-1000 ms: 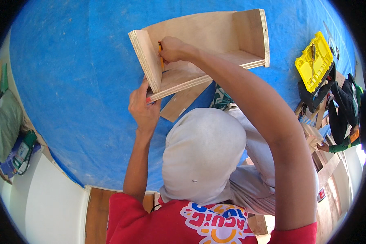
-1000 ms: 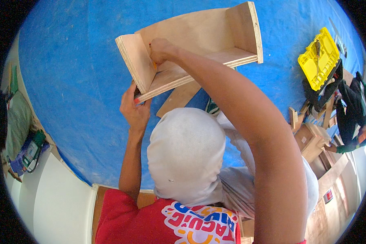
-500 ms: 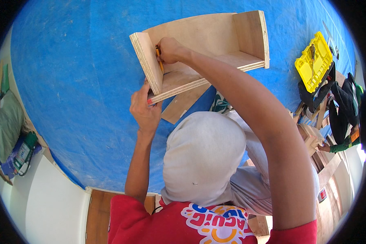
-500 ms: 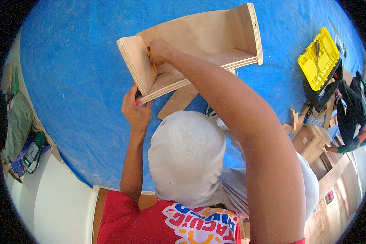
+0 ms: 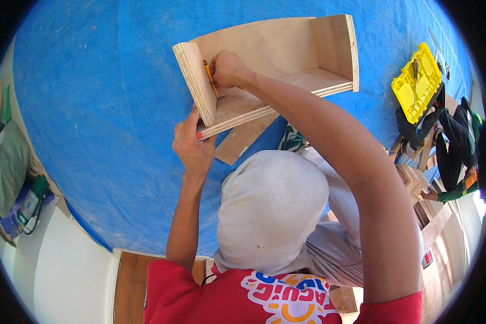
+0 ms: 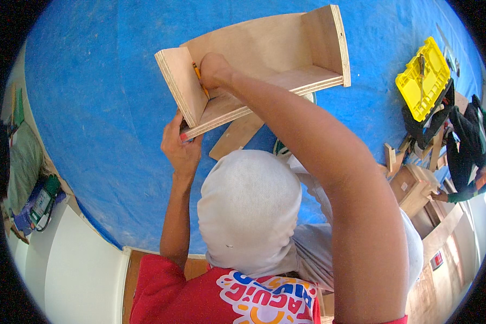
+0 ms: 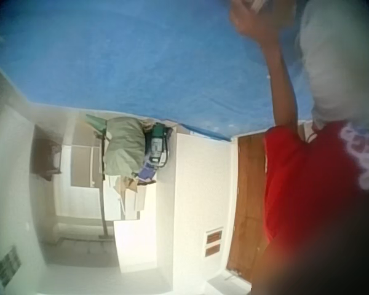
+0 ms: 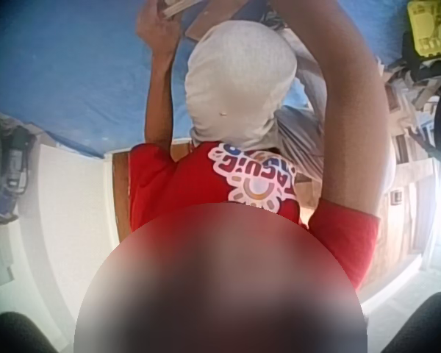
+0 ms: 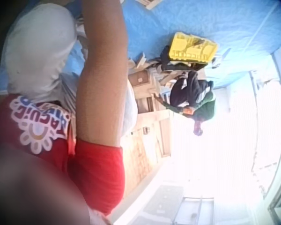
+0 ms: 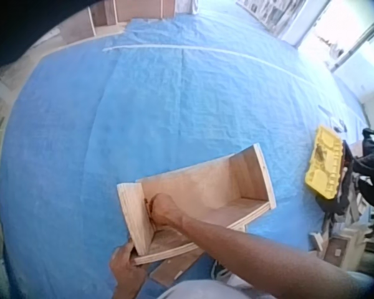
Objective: The person assembles a small wooden structure by joining plywood pieces with screws. They use a cordless drill to drive screws, a pencil and ruler to mark measurements, and handle multiple wooden parts on a blue tarp-covered floor.
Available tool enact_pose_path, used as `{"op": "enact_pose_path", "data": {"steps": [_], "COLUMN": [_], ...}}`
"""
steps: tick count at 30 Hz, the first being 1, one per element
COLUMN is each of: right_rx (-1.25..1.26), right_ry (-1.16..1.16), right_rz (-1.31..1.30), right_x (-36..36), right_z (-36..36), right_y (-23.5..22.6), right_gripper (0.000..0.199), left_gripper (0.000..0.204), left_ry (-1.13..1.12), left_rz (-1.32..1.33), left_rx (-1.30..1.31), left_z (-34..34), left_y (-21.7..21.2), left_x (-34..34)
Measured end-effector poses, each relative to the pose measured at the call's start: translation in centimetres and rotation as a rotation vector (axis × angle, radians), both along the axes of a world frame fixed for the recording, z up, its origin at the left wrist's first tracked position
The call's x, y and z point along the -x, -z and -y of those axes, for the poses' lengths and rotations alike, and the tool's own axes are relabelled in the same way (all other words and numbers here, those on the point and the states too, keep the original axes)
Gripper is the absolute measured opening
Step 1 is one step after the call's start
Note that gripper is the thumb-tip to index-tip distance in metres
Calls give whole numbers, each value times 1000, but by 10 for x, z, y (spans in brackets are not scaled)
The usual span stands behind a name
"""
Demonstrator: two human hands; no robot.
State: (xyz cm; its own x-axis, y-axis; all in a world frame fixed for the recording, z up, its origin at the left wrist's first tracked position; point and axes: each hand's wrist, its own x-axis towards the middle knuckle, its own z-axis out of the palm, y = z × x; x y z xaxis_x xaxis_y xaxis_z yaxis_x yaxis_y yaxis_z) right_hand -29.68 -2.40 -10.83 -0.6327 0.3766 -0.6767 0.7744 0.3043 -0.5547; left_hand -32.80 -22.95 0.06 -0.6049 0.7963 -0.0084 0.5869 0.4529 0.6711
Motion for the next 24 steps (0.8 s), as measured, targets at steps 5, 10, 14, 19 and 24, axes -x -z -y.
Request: {"op": "enact_pose_path", "data": {"steps": [5,10,14,19,24], "right_rx": [12,22,46,55,75], "right_ry": [76,116,72,95,150], "right_rz": [34,51,129,90,75], "right_x": [1,0,-1,1,1], "right_z": [3,2,1,3,6], "right_y": [-2,-9,-11,1,11], "right_gripper": [14,12,13,13,12], "left_gripper": [64,63,62,62,63], "left_ry": [-3,-12,-11,-3,-10], "left_rz": [5,-23,-24,8,-10], "left_rx": [0,-12,-2,22,17], "left_z": [0,0,-1,-1,-1], "left_y": [-1,1,0,-1,-1], "left_x": [0,-2,-2,-1,-1]}}
